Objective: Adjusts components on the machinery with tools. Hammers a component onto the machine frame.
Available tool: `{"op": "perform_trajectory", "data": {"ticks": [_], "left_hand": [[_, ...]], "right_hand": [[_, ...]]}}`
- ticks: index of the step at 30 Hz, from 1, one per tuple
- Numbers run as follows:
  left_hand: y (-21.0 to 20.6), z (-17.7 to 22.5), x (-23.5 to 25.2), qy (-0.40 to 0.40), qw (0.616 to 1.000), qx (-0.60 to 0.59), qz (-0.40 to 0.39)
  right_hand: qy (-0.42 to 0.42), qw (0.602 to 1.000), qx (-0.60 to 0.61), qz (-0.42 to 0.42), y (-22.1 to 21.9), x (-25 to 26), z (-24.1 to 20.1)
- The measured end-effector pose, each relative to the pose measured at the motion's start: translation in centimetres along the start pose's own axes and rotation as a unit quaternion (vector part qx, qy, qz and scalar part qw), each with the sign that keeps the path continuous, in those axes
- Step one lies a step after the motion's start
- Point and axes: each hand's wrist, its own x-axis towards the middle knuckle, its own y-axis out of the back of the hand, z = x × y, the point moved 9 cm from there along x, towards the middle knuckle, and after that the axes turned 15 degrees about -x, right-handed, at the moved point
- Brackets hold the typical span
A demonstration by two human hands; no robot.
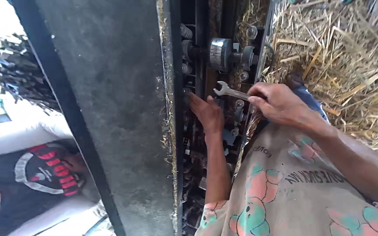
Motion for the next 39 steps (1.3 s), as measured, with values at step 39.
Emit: {"op": "perform_trajectory", "data": {"ticks": [39], "left_hand": [[-3.3, -5.3, 5.2, 0.257, 0.639, -0.547, 0.476]], "right_hand": [[0.114, 0.940, -0.252, -0.202, 15.2, 3.0, 9.1]]}}
